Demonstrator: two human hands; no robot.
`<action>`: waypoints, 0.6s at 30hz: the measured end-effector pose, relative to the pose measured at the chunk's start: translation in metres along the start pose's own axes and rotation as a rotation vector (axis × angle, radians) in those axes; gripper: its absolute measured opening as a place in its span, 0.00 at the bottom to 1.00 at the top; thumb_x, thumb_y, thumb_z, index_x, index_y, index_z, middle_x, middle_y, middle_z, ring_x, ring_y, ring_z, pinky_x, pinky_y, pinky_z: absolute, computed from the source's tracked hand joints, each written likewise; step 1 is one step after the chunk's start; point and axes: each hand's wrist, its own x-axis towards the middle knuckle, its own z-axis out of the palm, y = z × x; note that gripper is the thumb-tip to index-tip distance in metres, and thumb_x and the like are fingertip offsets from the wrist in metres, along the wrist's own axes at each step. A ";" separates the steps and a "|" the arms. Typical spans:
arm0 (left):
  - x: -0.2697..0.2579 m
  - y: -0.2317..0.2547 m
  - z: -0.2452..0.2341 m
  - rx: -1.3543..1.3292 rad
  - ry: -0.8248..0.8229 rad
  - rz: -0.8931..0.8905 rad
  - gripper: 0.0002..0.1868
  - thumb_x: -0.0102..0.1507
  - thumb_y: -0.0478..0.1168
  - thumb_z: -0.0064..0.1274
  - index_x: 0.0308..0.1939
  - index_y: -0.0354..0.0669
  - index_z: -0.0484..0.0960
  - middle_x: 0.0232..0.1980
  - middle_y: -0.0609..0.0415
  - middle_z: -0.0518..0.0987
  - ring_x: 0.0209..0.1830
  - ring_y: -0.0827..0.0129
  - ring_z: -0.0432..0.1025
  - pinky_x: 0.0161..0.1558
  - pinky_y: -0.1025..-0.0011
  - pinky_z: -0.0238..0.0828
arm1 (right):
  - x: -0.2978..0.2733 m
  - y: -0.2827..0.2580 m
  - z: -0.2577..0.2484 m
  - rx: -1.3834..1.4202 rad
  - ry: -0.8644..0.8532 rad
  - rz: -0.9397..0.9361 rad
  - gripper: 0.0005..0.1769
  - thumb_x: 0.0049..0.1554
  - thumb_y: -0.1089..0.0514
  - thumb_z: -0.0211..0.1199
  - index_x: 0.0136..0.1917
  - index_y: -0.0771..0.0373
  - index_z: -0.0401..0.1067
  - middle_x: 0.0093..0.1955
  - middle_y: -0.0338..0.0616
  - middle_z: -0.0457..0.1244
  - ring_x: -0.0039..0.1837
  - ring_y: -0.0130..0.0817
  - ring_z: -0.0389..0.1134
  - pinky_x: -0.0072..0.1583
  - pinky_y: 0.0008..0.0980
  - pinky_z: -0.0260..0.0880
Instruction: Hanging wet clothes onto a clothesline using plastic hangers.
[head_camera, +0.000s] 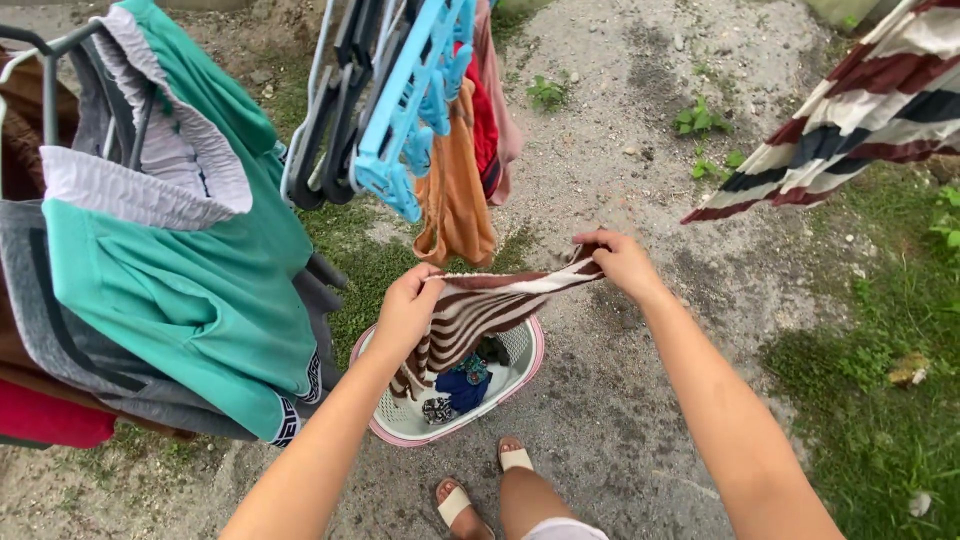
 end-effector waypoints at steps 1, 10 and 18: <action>0.000 0.007 0.001 0.001 -0.009 -0.003 0.10 0.67 0.40 0.48 0.45 0.38 0.80 0.28 0.57 0.73 0.29 0.77 0.65 0.34 0.73 0.65 | -0.003 0.004 -0.004 0.002 0.005 0.008 0.27 0.52 0.70 0.51 0.63 0.61 0.75 0.51 0.42 0.72 0.51 0.31 0.73 0.56 0.33 0.73; 0.015 0.036 0.034 -0.030 -0.082 0.047 0.08 0.65 0.38 0.49 0.39 0.38 0.81 0.27 0.62 0.74 0.28 0.82 0.65 0.33 0.78 0.64 | 0.007 0.023 -0.042 -0.569 -0.267 0.037 0.16 0.64 0.49 0.56 0.56 0.59 0.76 0.45 0.42 0.69 0.47 0.33 0.69 0.52 0.35 0.68; 0.047 0.116 0.082 0.086 -0.076 0.074 0.07 0.60 0.39 0.55 0.38 0.39 0.78 0.27 0.58 0.76 0.28 0.72 0.70 0.35 0.70 0.69 | 0.051 -0.048 -0.076 0.160 -0.245 -0.165 0.13 0.69 0.48 0.52 0.51 0.59 0.67 0.43 0.26 0.56 0.47 0.18 0.55 0.50 0.23 0.60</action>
